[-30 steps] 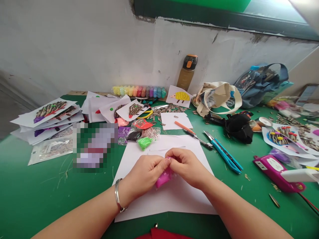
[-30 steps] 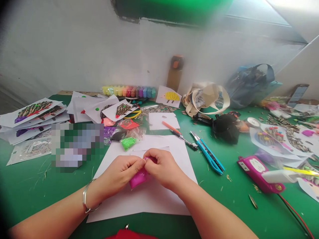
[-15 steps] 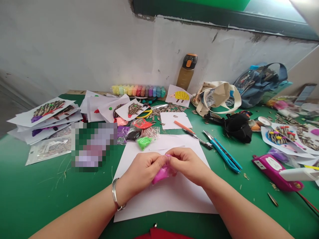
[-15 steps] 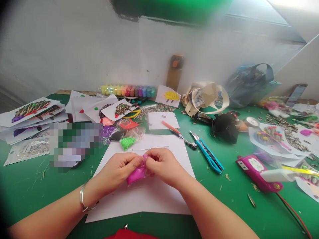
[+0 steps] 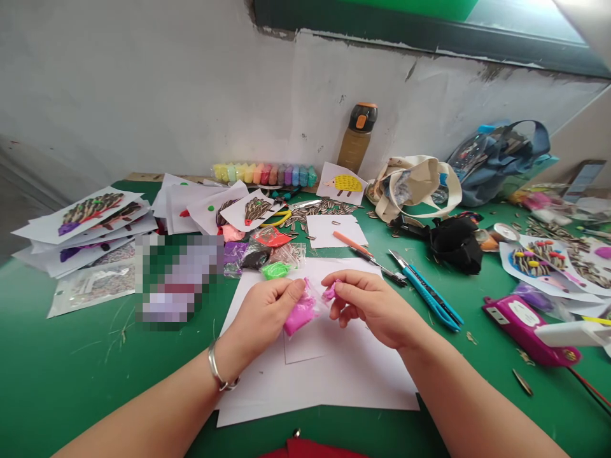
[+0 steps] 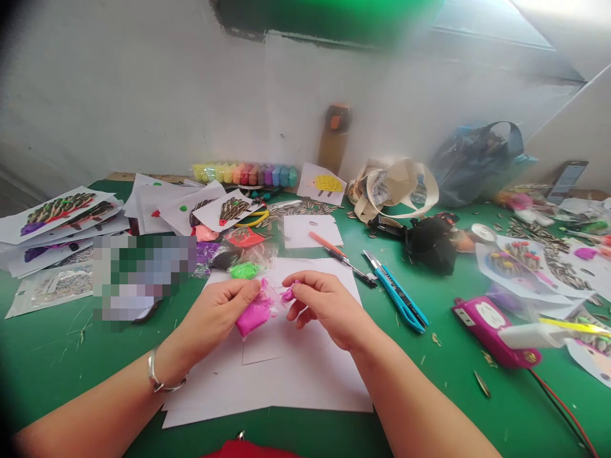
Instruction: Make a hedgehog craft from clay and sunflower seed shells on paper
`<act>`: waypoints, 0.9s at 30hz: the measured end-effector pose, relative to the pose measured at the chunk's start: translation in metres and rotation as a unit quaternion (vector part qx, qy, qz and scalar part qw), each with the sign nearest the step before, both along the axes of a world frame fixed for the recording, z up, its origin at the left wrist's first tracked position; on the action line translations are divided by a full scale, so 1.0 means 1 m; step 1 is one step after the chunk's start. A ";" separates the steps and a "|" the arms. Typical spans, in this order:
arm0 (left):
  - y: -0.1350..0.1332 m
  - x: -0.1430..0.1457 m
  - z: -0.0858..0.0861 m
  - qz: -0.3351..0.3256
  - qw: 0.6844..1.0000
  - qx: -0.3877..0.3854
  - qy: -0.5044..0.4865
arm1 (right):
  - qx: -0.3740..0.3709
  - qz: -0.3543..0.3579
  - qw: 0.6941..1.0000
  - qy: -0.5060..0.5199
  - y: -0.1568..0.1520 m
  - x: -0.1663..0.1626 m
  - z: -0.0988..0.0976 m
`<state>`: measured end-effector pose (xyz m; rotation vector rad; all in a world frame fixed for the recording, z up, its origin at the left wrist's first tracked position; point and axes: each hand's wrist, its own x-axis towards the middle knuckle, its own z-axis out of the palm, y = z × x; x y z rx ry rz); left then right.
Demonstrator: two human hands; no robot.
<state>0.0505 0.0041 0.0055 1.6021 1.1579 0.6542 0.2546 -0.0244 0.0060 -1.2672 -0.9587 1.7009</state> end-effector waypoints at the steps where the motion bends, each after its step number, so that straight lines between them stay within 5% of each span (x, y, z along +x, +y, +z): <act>1: 0.001 -0.001 0.000 0.009 1.000 0.001 -0.004 | 0.006 -0.021 1.000 0.015 0.001 0.001 -0.001; 8: 0.013 -0.012 -0.001 0.073 0.996 0.050 -0.033 | 0.003 -0.113 0.986 0.119 0.007 0.008 -0.002; 13: 0.027 -0.020 -0.009 0.142 0.986 0.084 -0.034 | 0.000 -0.115 0.985 0.130 0.008 0.011 -0.003; 18: 0.035 -0.021 -0.017 0.126 0.986 0.063 -0.093 | 0.005 -0.102 0.986 0.135 0.008 0.010 -0.004; 27: 0.037 -0.023 -0.019 0.159 0.957 0.175 0.171 | 0.028 -0.111 0.987 0.117 0.007 0.008 -0.005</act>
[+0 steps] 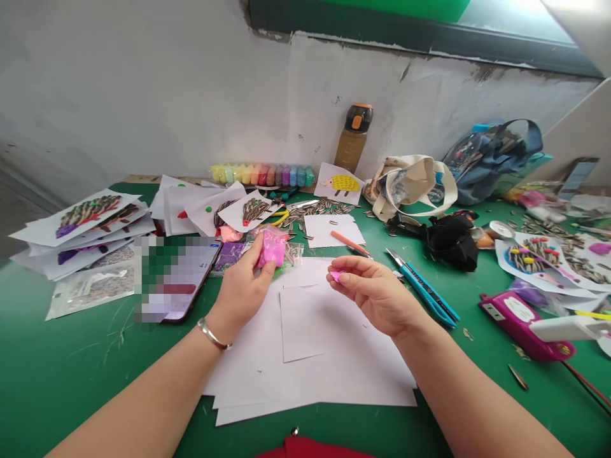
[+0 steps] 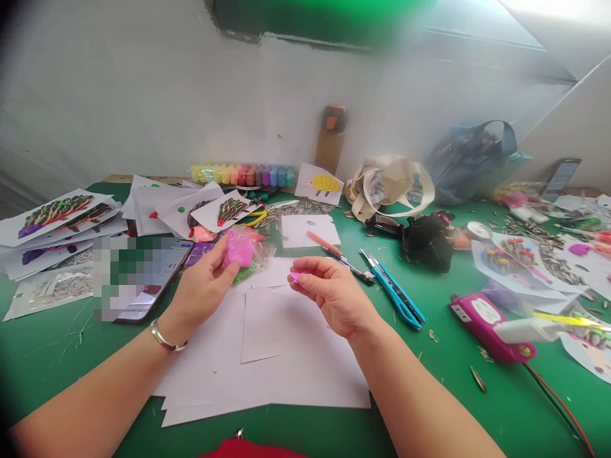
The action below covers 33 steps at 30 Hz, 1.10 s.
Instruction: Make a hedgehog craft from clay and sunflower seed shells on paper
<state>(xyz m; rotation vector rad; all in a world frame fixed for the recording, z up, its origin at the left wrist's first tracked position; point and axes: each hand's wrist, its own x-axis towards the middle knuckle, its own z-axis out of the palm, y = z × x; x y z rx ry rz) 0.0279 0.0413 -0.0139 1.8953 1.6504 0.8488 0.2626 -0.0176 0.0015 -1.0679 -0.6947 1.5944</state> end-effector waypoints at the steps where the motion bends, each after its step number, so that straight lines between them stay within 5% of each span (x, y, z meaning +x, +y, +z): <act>1: 0.002 -0.001 -0.002 -0.002 1.000 0.014 0.019 | 0.003 -0.003 1.000 -0.004 0.000 0.000 0.000; 10: -0.007 -0.002 0.001 -0.065 0.950 0.303 0.026 | -0.006 -0.066 0.998 0.006 0.003 -0.004 -0.002; 16: -0.025 0.007 0.010 -0.154 0.936 0.315 -0.034 | -0.013 -0.046 0.999 0.027 0.001 -0.007 -0.003; 33: -0.035 0.014 0.006 -0.187 0.957 0.212 -0.064 | -0.016 -0.039 0.998 0.042 0.002 -0.003 -0.002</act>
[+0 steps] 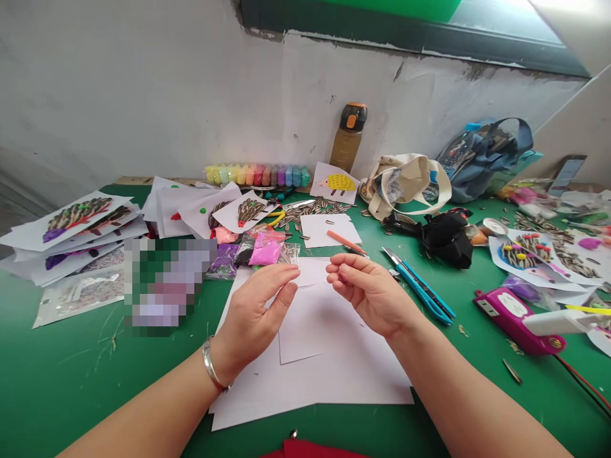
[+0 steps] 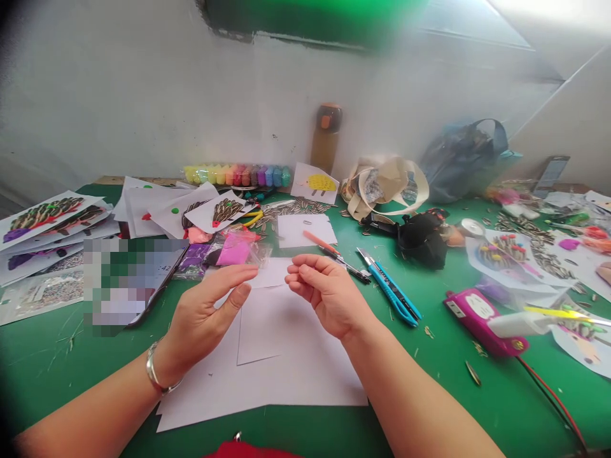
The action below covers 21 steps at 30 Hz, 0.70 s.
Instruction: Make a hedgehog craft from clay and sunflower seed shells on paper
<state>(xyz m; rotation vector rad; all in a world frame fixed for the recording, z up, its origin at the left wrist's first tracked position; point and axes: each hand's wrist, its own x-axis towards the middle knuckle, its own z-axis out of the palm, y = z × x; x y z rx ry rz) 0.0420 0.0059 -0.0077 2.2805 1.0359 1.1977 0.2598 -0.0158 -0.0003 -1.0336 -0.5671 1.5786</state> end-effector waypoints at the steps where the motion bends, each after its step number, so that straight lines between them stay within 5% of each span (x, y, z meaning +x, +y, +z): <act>1: 0.000 0.000 0.000 -0.003 1.000 -0.001 0.001 | -0.008 -0.003 1.000 0.004 0.000 0.000 0.000; 12: -0.002 0.003 -0.006 -0.163 0.977 0.051 0.127 | 0.006 -0.006 1.000 -0.006 0.000 -0.001 0.001; 21: -0.002 0.006 -0.014 -0.193 0.941 0.064 0.272 | -0.022 0.015 1.000 -0.007 0.001 0.001 0.000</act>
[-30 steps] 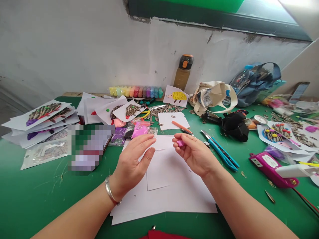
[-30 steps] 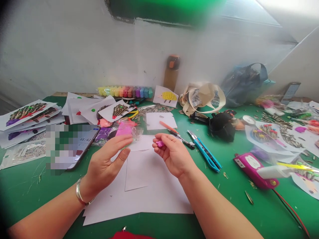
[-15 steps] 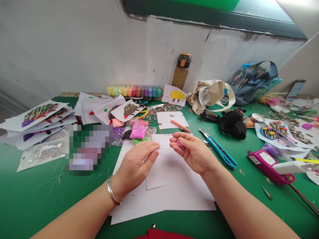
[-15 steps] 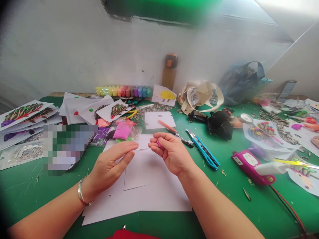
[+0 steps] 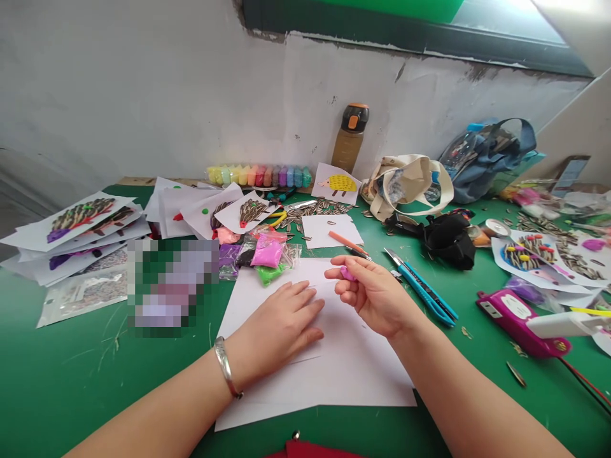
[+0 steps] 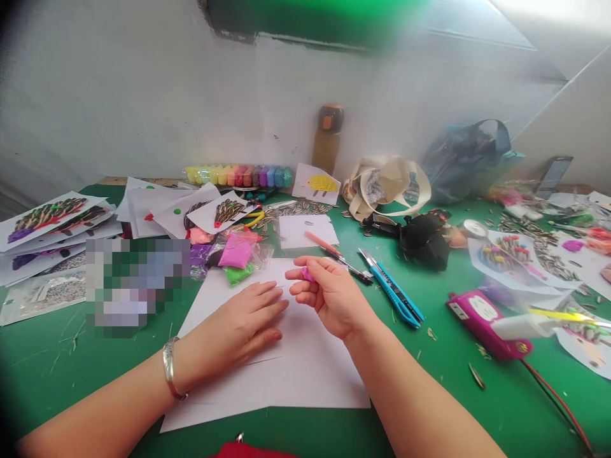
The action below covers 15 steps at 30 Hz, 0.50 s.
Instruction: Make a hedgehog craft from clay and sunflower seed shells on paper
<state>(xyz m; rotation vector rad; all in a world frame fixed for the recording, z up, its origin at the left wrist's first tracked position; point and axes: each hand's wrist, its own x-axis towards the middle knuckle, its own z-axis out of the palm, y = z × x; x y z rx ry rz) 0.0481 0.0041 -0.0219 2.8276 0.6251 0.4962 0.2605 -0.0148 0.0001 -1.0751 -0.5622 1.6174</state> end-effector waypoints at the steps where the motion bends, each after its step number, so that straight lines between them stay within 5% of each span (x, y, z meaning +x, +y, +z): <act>1: 0.000 0.000 -0.001 -0.001 1.000 -0.001 0.011 | 0.003 0.000 1.000 0.001 0.000 0.000 0.000; 15: 0.001 0.001 0.003 0.006 0.997 -0.019 0.069 | 0.011 -0.001 0.999 0.031 0.001 -0.003 -0.001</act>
